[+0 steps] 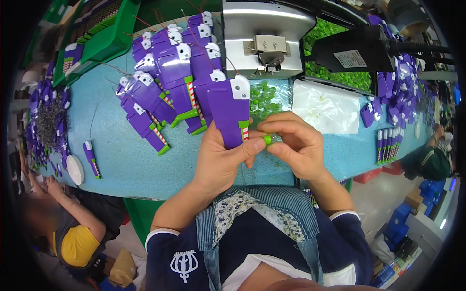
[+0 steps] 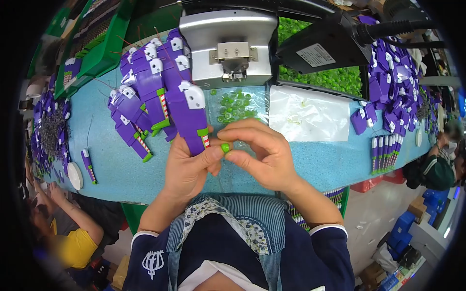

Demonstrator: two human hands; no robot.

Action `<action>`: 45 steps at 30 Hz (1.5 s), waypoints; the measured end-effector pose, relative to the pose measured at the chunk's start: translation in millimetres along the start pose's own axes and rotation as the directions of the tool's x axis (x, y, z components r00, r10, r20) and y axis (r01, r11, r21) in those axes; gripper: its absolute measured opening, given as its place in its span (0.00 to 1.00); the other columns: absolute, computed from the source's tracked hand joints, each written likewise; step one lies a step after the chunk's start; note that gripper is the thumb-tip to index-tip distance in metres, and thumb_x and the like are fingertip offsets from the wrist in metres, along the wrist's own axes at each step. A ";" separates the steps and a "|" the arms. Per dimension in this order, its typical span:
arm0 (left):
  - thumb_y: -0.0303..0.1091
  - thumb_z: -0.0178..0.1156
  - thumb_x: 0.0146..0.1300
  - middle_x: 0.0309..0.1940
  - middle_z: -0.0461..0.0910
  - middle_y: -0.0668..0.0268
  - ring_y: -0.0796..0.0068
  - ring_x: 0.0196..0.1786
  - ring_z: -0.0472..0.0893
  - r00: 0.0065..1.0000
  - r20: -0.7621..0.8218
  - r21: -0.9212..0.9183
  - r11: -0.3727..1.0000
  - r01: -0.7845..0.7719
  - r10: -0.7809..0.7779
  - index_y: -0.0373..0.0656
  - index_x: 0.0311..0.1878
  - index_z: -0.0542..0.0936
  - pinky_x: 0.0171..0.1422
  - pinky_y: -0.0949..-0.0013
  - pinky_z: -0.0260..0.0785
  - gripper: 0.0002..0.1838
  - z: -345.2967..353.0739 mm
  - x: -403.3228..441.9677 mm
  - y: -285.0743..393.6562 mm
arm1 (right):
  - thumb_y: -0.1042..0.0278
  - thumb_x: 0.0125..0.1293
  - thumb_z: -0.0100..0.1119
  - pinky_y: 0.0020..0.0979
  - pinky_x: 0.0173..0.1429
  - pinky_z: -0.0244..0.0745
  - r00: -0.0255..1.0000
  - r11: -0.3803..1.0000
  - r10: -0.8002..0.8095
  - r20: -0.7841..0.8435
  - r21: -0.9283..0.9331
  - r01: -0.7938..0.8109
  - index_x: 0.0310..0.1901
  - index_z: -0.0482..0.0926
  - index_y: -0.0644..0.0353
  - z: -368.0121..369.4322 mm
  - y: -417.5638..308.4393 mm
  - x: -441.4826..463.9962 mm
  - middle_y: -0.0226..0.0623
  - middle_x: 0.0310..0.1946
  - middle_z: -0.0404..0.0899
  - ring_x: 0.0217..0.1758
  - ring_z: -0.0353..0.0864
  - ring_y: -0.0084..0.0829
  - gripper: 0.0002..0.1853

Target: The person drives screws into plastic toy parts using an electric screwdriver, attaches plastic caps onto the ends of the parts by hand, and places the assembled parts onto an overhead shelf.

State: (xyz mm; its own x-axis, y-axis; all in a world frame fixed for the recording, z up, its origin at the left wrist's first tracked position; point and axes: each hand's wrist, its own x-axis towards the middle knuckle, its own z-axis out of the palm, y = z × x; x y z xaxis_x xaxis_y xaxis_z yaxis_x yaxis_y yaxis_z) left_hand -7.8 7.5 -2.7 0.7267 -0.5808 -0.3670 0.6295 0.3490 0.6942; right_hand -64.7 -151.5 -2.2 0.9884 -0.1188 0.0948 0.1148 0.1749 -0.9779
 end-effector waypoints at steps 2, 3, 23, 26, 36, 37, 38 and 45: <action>0.21 0.66 0.56 0.33 0.82 0.61 0.81 0.24 0.75 1.000 0.024 0.015 1.000 0.019 -0.019 0.39 0.50 0.69 0.24 0.78 0.66 0.20 -0.3 -0.3 -1.6 | 0.81 0.56 0.64 0.32 0.50 0.75 0.999 0.994 -0.046 0.003 -0.095 0.046 0.43 0.81 0.67 -6.2 -2.9 -4.1 0.43 0.44 0.80 0.46 0.80 0.33 0.12; 0.21 0.67 0.56 0.32 0.83 0.61 0.81 0.23 0.75 0.999 0.041 0.037 0.999 0.029 -0.031 0.38 0.49 0.69 0.24 0.78 0.66 0.20 0.2 -0.7 -2.8 | 0.81 0.56 0.64 0.32 0.50 0.75 0.999 0.994 -0.040 -0.010 -0.105 0.039 0.43 0.81 0.67 -9.8 -5.9 -4.6 0.43 0.44 0.80 0.46 0.80 0.33 0.12; 0.33 0.44 0.72 0.43 0.73 0.63 0.75 0.38 0.75 0.969 0.236 0.461 0.870 -0.176 0.071 0.39 0.58 0.65 0.42 0.71 0.70 0.15 3.8 -0.7 -31.9 | 0.76 0.49 0.65 0.36 0.48 0.64 0.956 0.115 -0.290 -0.036 -0.993 -0.003 0.36 0.78 0.60 -100.7 10.6 -20.3 0.33 0.42 0.77 0.47 0.72 0.39 0.11; 0.25 0.49 0.68 0.45 0.73 0.63 0.75 0.42 0.76 0.973 0.214 0.317 0.937 -0.147 0.080 0.38 0.59 0.65 0.47 0.71 0.71 0.17 14.6 -0.2 -30.7 | 0.76 0.50 0.64 0.36 0.50 0.65 0.943 0.125 -0.333 -0.025 -0.992 0.017 0.37 0.79 0.60 -97.6 8.1 -21.7 0.34 0.42 0.77 0.47 0.71 0.40 0.10; 0.14 0.61 0.58 0.45 0.78 0.61 0.71 0.48 0.80 0.949 0.147 0.210 0.928 -0.307 0.280 0.34 0.50 0.72 0.54 0.68 0.75 0.17 18.1 -1.2 -33.3 | 0.70 0.59 0.64 0.32 0.56 0.64 0.989 0.973 -0.006 -0.147 -0.231 -0.029 0.39 0.80 0.65 -43.8 -10.1 -36.8 0.41 0.44 0.74 0.51 0.69 0.33 0.10; 0.14 0.61 0.58 0.44 0.78 0.61 0.71 0.47 0.80 0.945 0.150 0.210 0.925 -0.317 0.290 0.34 0.50 0.72 0.53 0.68 0.75 0.17 17.0 -2.4 -32.9 | 0.70 0.58 0.65 0.31 0.55 0.65 0.990 0.970 -0.003 -0.139 -0.243 -0.031 0.39 0.80 0.65 -41.5 -9.9 -36.6 0.41 0.44 0.75 0.50 0.69 0.32 0.10; 0.14 0.61 0.58 0.44 0.78 0.61 0.71 0.47 0.80 0.946 0.147 0.211 0.925 -0.315 0.289 0.34 0.50 0.72 0.53 0.68 0.75 0.17 16.2 -3.2 -32.9 | 0.70 0.58 0.65 0.30 0.53 0.66 0.991 0.966 -0.001 -0.132 -0.255 -0.033 0.39 0.80 0.65 -39.5 -9.5 -36.7 0.40 0.43 0.75 0.49 0.70 0.31 0.10; 0.16 0.63 0.57 0.43 0.79 0.61 0.73 0.45 0.80 0.966 0.057 0.224 0.940 -0.259 0.253 0.33 0.48 0.73 0.50 0.70 0.75 0.16 13.8 -10.5 -40.9 | 0.76 0.52 0.69 0.28 0.46 0.68 0.992 0.960 -0.045 -0.117 -0.279 0.011 0.35 0.81 0.63 -33.2 5.8 -44.9 0.39 0.39 0.78 0.41 0.74 0.31 0.09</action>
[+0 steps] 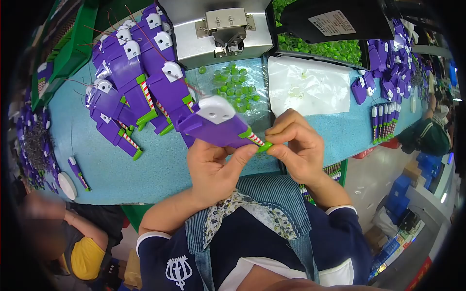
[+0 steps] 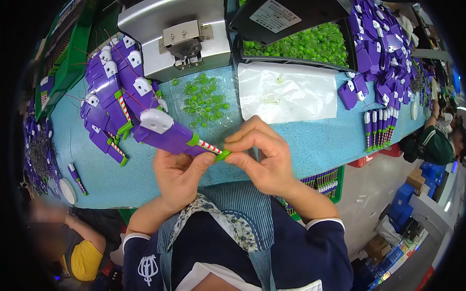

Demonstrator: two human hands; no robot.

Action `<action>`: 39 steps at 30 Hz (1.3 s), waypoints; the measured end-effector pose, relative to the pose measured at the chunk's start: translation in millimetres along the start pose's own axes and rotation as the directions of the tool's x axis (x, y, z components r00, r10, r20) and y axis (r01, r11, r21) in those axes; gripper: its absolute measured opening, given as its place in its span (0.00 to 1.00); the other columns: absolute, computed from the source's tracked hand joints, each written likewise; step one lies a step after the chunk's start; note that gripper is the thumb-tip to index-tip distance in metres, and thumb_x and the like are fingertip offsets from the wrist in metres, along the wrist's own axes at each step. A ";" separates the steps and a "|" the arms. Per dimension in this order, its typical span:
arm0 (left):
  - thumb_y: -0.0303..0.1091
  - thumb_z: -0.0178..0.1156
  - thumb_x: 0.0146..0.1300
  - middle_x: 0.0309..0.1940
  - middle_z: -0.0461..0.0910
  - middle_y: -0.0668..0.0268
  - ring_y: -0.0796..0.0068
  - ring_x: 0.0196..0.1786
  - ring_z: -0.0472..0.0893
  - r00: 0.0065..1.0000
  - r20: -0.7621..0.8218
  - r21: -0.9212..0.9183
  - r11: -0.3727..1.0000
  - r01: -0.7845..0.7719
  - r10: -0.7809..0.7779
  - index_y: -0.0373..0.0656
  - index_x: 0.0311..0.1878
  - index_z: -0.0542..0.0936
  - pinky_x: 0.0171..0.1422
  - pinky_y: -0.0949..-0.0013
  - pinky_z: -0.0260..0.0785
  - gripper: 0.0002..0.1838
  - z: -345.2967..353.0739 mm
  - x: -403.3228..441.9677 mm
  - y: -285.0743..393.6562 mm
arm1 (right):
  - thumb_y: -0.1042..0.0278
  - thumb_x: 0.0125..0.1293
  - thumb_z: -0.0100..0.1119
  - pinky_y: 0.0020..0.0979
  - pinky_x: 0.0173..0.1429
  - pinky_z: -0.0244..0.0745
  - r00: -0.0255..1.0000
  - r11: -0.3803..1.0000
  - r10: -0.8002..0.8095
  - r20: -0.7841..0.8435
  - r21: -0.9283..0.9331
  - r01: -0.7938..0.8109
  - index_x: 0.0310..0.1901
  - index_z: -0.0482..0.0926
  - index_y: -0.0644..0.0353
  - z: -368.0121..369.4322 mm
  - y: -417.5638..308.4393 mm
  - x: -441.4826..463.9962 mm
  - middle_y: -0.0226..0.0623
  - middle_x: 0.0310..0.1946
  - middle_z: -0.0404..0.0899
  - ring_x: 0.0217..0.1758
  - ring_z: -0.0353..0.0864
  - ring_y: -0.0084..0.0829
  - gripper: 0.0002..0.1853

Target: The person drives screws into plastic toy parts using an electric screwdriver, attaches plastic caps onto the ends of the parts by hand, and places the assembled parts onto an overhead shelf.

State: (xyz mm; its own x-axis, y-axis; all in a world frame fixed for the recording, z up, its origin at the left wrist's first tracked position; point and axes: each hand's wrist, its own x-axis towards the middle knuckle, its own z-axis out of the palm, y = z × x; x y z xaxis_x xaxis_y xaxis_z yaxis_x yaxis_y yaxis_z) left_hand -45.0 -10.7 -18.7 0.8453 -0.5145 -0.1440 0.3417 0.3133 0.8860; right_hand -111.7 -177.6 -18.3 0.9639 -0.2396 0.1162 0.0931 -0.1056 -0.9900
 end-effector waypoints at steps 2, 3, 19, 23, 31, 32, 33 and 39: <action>0.15 0.64 0.56 0.43 0.79 0.61 0.74 0.45 0.80 0.999 -0.024 0.003 0.999 0.039 -0.039 0.33 0.48 0.74 0.49 0.70 0.75 0.16 -5.3 0.3 1.0 | 0.76 0.50 0.71 0.29 0.47 0.70 0.996 0.994 0.088 0.033 0.056 -0.090 0.35 0.81 0.62 2.4 4.9 -0.7 0.38 0.39 0.79 0.40 0.76 0.32 0.10; 0.17 0.61 0.59 0.42 0.79 0.60 0.73 0.44 0.80 0.999 0.002 0.046 0.998 0.048 -0.048 0.33 0.48 0.74 0.48 0.70 0.75 0.14 -8.2 0.9 4.4 | 0.76 0.50 0.71 0.29 0.47 0.70 0.996 0.994 0.088 0.036 0.062 -0.090 0.35 0.81 0.62 1.3 5.3 4.1 0.38 0.39 0.79 0.40 0.76 0.32 0.10; 0.24 0.72 0.49 0.27 0.74 0.74 0.88 0.25 0.68 0.801 -0.424 0.750 0.659 0.050 0.423 0.38 0.35 0.74 0.28 0.79 0.62 0.15 -79.3 55.9 61.9 | 0.84 0.51 0.61 0.30 0.39 0.70 0.977 0.719 -0.214 0.018 -0.674 0.170 0.40 0.81 0.64 5.3 11.6 50.2 0.38 0.34 0.77 0.35 0.74 0.34 0.13; 0.21 0.67 0.53 0.34 0.80 0.68 0.84 0.29 0.75 0.800 -0.474 0.421 0.893 -0.163 0.369 0.33 0.40 0.76 0.35 0.78 0.69 0.12 -55.9 49.8 67.7 | 0.81 0.53 0.65 0.25 0.36 0.70 0.997 0.906 -0.066 -0.035 -0.421 0.045 0.42 0.82 0.64 0.7 4.0 42.7 0.38 0.34 0.78 0.33 0.76 0.27 0.12; 0.24 0.64 0.59 0.38 0.80 0.67 0.82 0.40 0.77 0.979 0.006 0.079 0.977 0.200 -0.202 0.37 0.47 0.78 0.43 0.76 0.71 0.12 -16.1 16.1 33.2 | 0.75 0.47 0.73 0.26 0.41 0.76 0.993 0.994 -0.101 0.056 -0.042 0.104 0.39 0.84 0.63 17.4 -12.1 32.2 0.38 0.36 0.81 0.36 0.81 0.29 0.15; 0.25 0.66 0.59 0.37 0.80 0.69 0.83 0.39 0.77 0.970 0.056 0.073 0.970 0.231 -0.235 0.38 0.47 0.78 0.43 0.77 0.70 0.13 -15.9 17.1 27.1 | 0.75 0.46 0.74 0.27 0.42 0.77 0.992 0.994 -0.081 0.094 -0.070 0.088 0.40 0.84 0.62 16.1 -13.9 30.8 0.38 0.37 0.81 0.38 0.82 0.30 0.16; 0.25 0.66 0.59 0.37 0.80 0.69 0.83 0.39 0.77 0.969 0.065 0.067 0.970 0.234 -0.238 0.38 0.47 0.78 0.43 0.77 0.70 0.13 -14.5 17.5 26.7 | 0.75 0.46 0.74 0.27 0.42 0.77 0.993 0.993 -0.077 0.089 -0.080 0.084 0.40 0.84 0.62 15.0 -15.0 29.8 0.38 0.37 0.81 0.38 0.82 0.30 0.16; 0.26 0.67 0.58 0.36 0.79 0.72 0.85 0.38 0.76 0.944 0.050 -0.100 0.939 0.329 -0.326 0.39 0.47 0.78 0.42 0.78 0.70 0.13 -6.2 17.4 24.8 | 0.78 0.50 0.70 0.28 0.41 0.77 0.991 0.997 -0.074 0.115 -0.016 0.076 0.39 0.83 0.65 4.6 -16.2 25.4 0.40 0.37 0.82 0.39 0.82 0.33 0.12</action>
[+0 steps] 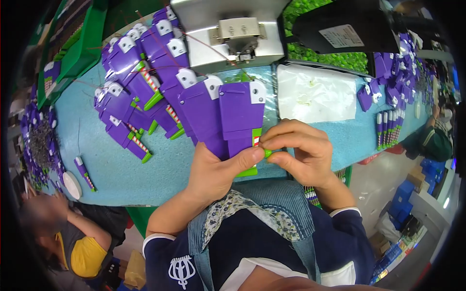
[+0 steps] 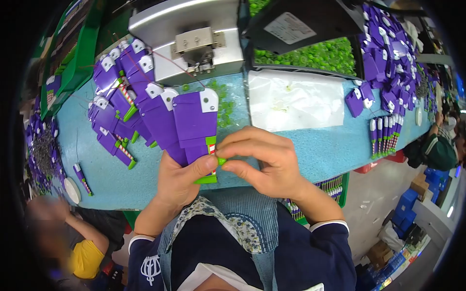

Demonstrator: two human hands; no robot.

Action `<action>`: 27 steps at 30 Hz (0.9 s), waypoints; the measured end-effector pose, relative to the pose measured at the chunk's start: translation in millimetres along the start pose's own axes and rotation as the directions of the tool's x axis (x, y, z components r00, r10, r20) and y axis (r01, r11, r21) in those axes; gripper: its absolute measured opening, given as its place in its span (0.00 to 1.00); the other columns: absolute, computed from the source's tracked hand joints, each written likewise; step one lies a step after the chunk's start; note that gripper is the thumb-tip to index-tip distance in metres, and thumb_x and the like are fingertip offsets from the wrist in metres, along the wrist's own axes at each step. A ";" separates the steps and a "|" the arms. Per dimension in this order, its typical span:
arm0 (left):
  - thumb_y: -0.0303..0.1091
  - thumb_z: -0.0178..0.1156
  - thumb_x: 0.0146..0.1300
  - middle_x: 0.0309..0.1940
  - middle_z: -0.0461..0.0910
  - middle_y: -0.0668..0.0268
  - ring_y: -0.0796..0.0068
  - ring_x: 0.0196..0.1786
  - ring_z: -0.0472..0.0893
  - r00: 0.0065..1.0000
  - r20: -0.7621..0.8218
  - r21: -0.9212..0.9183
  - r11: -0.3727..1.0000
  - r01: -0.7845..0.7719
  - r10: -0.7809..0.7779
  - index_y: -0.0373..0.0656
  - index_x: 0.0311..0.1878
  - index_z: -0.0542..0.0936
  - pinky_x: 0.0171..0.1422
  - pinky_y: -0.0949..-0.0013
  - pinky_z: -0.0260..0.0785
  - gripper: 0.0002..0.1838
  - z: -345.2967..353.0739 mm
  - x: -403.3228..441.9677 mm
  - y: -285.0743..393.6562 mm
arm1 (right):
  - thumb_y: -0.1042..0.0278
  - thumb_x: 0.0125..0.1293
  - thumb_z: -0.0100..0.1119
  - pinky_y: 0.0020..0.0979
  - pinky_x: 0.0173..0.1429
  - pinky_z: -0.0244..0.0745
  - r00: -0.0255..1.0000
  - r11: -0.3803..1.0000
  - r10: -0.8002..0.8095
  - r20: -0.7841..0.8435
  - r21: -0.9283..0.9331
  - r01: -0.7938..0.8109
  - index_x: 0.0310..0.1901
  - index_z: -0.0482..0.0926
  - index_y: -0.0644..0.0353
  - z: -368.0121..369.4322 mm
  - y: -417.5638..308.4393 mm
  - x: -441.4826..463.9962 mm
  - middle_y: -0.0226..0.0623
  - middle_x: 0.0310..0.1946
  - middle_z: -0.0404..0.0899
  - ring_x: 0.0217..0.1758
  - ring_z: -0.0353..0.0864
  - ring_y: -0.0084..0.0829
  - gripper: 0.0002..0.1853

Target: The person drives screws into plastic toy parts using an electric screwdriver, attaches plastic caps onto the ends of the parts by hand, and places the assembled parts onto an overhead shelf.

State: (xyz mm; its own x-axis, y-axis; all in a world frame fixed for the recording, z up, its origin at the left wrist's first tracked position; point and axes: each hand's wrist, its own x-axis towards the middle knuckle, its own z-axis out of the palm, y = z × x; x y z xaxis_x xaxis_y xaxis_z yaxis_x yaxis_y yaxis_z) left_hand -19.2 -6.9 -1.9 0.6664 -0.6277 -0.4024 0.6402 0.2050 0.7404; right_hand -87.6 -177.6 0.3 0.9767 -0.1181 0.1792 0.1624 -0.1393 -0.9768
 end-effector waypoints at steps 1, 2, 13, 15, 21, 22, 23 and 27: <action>0.27 0.66 0.59 0.37 0.79 0.72 0.85 0.38 0.76 1.000 -0.009 0.035 0.999 0.005 -0.005 0.39 0.47 0.78 0.42 0.79 0.70 0.13 0.8 1.2 -1.8 | 0.76 0.53 0.69 0.30 0.41 0.76 1.000 0.996 -0.024 0.012 -0.088 0.025 0.38 0.82 0.68 -2.4 -2.6 -1.1 0.44 0.37 0.81 0.38 0.81 0.35 0.11; 0.27 0.66 0.59 0.38 0.79 0.72 0.85 0.39 0.76 1.000 -0.017 0.070 0.997 0.010 -0.009 0.39 0.47 0.78 0.42 0.79 0.69 0.13 2.0 2.4 -3.8 | 0.74 0.56 0.67 0.31 0.42 0.76 0.999 0.983 -0.045 0.026 -0.176 0.049 0.37 0.80 0.70 -4.6 -4.6 -2.4 0.47 0.37 0.80 0.38 0.81 0.37 0.10; 0.26 0.60 0.63 0.47 0.78 0.66 0.78 0.49 0.76 0.983 0.085 0.025 0.986 -0.163 0.161 0.35 0.53 0.75 0.54 0.71 0.67 0.15 -4.2 1.6 -9.0 | 0.77 0.48 0.65 0.35 0.48 0.65 0.976 0.412 -0.194 -0.100 -0.911 -0.011 0.36 0.79 0.61 -66.4 38.7 -4.0 0.35 0.37 0.78 0.42 0.73 0.38 0.11; 0.22 0.62 0.61 0.44 0.79 0.66 0.79 0.46 0.77 0.988 0.021 0.093 0.984 -0.152 0.151 0.35 0.51 0.76 0.50 0.72 0.69 0.15 1.9 0.4 -6.2 | 0.77 0.48 0.65 0.34 0.48 0.65 0.976 0.394 -0.201 -0.079 -0.919 0.006 0.36 0.79 0.60 -64.1 34.6 -3.3 0.34 0.38 0.78 0.43 0.72 0.37 0.11; 0.21 0.64 0.59 0.41 0.80 0.65 0.78 0.42 0.78 0.939 0.016 0.372 0.870 -0.324 0.342 0.34 0.48 0.78 0.49 0.74 0.70 0.14 2.0 8.2 -17.2 | 0.75 0.53 0.67 0.31 0.54 0.65 0.972 0.986 0.061 -0.226 -0.137 -0.094 0.37 0.81 0.65 -33.9 11.2 -14.2 0.39 0.40 0.77 0.47 0.71 0.32 0.09; 0.22 0.65 0.59 0.41 0.80 0.65 0.78 0.42 0.78 0.930 0.034 0.352 0.867 -0.354 0.366 0.34 0.48 0.78 0.48 0.74 0.71 0.14 2.0 7.8 -18.8 | 0.75 0.53 0.67 0.31 0.54 0.65 0.974 0.986 0.063 -0.220 -0.134 -0.094 0.37 0.81 0.65 -28.7 7.8 -14.2 0.39 0.40 0.77 0.47 0.71 0.32 0.09; 0.22 0.65 0.59 0.41 0.80 0.65 0.78 0.42 0.78 0.930 0.028 0.351 0.868 -0.351 0.365 0.34 0.48 0.78 0.48 0.74 0.71 0.14 1.7 6.2 -18.1 | 0.75 0.54 0.66 0.31 0.54 0.65 0.980 0.994 0.076 -0.186 -0.067 -0.090 0.37 0.81 0.64 -24.4 4.8 -14.4 0.39 0.40 0.77 0.47 0.71 0.32 0.09; 0.23 0.66 0.58 0.39 0.80 0.65 0.78 0.40 0.78 0.921 0.082 0.411 0.829 -0.379 0.380 0.34 0.47 0.77 0.46 0.74 0.70 0.14 0.8 1.5 -11.7 | 0.74 0.54 0.66 0.30 0.53 0.66 0.992 0.995 0.059 -0.108 -0.079 -0.067 0.37 0.81 0.63 -19.4 3.6 -12.6 0.38 0.39 0.78 0.45 0.72 0.32 0.08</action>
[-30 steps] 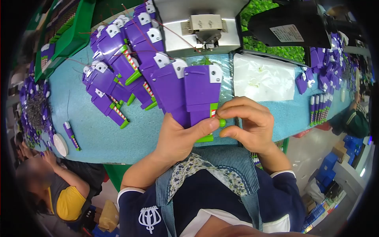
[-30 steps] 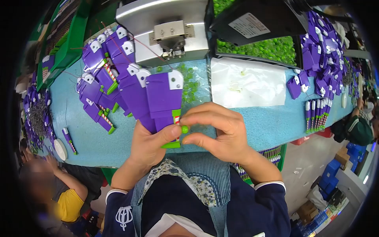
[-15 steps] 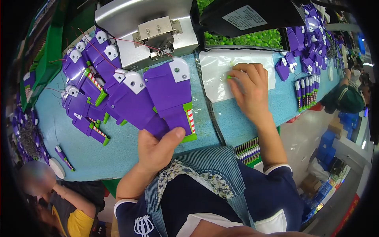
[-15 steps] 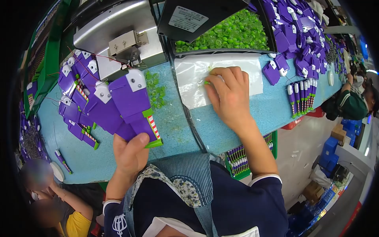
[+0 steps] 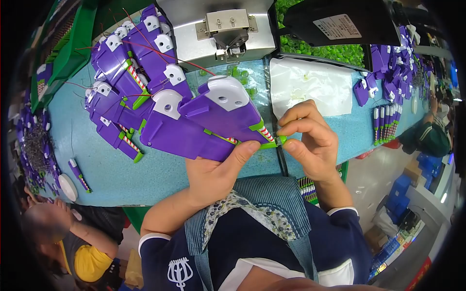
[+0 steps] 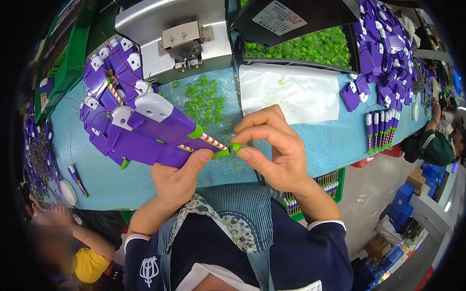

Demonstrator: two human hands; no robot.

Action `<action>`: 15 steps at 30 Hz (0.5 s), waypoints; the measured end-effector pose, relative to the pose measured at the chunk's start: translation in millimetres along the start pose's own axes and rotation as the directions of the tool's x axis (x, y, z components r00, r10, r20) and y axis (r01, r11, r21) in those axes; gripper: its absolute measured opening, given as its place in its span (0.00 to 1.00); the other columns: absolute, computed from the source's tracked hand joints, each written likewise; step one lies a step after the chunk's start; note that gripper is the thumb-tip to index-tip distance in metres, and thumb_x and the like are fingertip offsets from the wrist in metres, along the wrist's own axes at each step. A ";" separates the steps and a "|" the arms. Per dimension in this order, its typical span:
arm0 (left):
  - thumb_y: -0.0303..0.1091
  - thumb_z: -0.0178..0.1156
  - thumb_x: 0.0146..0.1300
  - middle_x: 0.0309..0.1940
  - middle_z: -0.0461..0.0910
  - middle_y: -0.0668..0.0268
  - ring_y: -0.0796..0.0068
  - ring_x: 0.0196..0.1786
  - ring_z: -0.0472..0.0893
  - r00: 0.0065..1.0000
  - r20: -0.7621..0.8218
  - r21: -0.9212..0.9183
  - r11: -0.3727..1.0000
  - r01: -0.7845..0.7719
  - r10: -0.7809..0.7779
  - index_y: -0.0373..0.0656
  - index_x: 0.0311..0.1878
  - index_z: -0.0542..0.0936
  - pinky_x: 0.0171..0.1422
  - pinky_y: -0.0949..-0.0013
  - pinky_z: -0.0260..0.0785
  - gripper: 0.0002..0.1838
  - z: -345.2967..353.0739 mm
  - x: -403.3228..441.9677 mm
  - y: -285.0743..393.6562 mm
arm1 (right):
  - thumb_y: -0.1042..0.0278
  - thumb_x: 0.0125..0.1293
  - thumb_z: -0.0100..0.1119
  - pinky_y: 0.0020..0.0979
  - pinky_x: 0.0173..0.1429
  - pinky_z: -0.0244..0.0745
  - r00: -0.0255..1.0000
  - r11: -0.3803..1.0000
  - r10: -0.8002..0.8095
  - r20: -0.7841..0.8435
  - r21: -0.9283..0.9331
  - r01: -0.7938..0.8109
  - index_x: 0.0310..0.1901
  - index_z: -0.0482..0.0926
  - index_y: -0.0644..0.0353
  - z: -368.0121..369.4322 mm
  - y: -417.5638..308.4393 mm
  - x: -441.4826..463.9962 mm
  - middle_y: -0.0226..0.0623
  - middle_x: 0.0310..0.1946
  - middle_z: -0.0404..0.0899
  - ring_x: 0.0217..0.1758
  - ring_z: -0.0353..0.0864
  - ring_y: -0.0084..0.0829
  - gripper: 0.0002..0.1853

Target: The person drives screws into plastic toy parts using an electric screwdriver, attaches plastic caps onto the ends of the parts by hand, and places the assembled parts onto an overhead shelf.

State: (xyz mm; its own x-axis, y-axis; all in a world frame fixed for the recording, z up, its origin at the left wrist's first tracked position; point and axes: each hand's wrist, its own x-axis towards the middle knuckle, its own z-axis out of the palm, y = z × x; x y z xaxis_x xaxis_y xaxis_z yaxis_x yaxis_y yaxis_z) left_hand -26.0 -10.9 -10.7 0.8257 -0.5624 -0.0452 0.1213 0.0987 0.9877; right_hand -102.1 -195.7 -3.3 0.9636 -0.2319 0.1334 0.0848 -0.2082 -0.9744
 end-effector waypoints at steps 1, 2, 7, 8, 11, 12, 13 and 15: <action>0.22 0.65 0.58 0.39 0.80 0.65 0.78 0.40 0.78 1.000 0.025 0.052 0.999 -0.010 0.008 0.34 0.47 0.77 0.45 0.74 0.70 0.14 -0.8 0.1 0.6 | 0.74 0.54 0.67 0.30 0.51 0.66 1.000 0.998 -0.014 0.025 -0.058 0.016 0.37 0.81 0.62 0.1 0.1 0.5 0.37 0.38 0.78 0.43 0.73 0.32 0.08; 0.22 0.65 0.58 0.39 0.80 0.65 0.78 0.40 0.78 1.000 0.027 0.052 0.999 -0.009 0.008 0.34 0.47 0.77 0.45 0.74 0.70 0.14 0.0 -0.1 0.7 | 0.74 0.54 0.67 0.30 0.51 0.66 1.000 0.998 -0.013 0.024 -0.058 0.015 0.37 0.81 0.62 0.1 0.8 0.7 0.37 0.38 0.78 0.43 0.73 0.32 0.08; 0.21 0.65 0.58 0.41 0.79 0.64 0.78 0.42 0.77 1.000 0.008 0.097 0.995 -0.021 0.021 0.35 0.50 0.76 0.46 0.73 0.70 0.16 -3.5 -6.3 -3.2 | 0.75 0.51 0.69 0.28 0.43 0.70 0.997 0.997 0.066 0.028 0.037 -0.067 0.34 0.81 0.62 12.4 7.3 -8.0 0.35 0.35 0.80 0.38 0.75 0.32 0.08; 0.21 0.65 0.58 0.41 0.79 0.64 0.78 0.42 0.77 1.000 0.011 0.101 0.995 -0.020 0.019 0.35 0.50 0.76 0.46 0.73 0.70 0.16 -5.3 -7.2 -2.5 | 0.75 0.51 0.69 0.28 0.43 0.70 0.997 0.997 0.067 0.024 0.041 -0.068 0.34 0.81 0.62 14.4 8.0 -6.4 0.35 0.35 0.80 0.38 0.75 0.32 0.08; 0.21 0.62 0.59 0.39 0.81 0.61 0.75 0.42 0.80 0.991 -0.088 0.010 0.995 0.103 -0.102 0.35 0.45 0.78 0.47 0.72 0.72 0.10 -12.9 -8.9 0.6 | 0.69 0.54 0.69 0.28 0.45 0.67 0.989 0.996 0.039 0.146 0.072 -0.050 0.34 0.80 0.65 17.0 13.5 7.9 0.37 0.36 0.79 0.39 0.74 0.30 0.10; 0.22 0.59 0.60 0.40 0.81 0.58 0.71 0.43 0.79 0.993 -0.080 -0.125 0.989 0.078 -0.089 0.35 0.46 0.77 0.48 0.68 0.72 0.10 -16.3 -7.4 3.4 | 0.71 0.54 0.69 0.29 0.45 0.68 0.997 0.999 -0.008 0.076 -0.037 0.010 0.34 0.81 0.64 15.8 16.9 18.3 0.37 0.36 0.80 0.39 0.75 0.31 0.09; 0.22 0.55 0.62 0.41 0.80 0.55 0.67 0.44 0.79 0.995 -0.076 -0.258 0.965 0.049 -0.070 0.34 0.47 0.75 0.49 0.65 0.72 0.11 -18.9 -5.5 7.9 | 0.73 0.53 0.68 0.30 0.45 0.70 0.998 0.986 -0.065 0.013 -0.150 0.066 0.34 0.81 0.64 15.0 20.6 27.7 0.37 0.36 0.80 0.39 0.76 0.32 0.08; 0.23 0.51 0.63 0.43 0.78 0.50 0.61 0.44 0.78 0.979 -0.144 -0.345 0.934 0.088 -0.145 0.33 0.49 0.71 0.48 0.58 0.73 0.11 -29.4 -1.9 19.8 | 0.77 0.52 0.66 0.32 0.43 0.72 0.989 0.932 -0.144 0.013 -0.334 0.140 0.34 0.81 0.63 14.4 28.6 43.3 0.37 0.35 0.80 0.38 0.76 0.34 0.07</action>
State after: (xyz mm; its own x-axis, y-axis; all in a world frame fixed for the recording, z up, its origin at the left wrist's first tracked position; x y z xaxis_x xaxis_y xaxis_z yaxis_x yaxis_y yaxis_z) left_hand -9.0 16.2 4.5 0.8698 -0.4470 -0.2087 0.3759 0.3266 0.8672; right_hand -54.3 -198.0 -28.0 0.9445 -0.1869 0.2703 0.1296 -0.5441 -0.8290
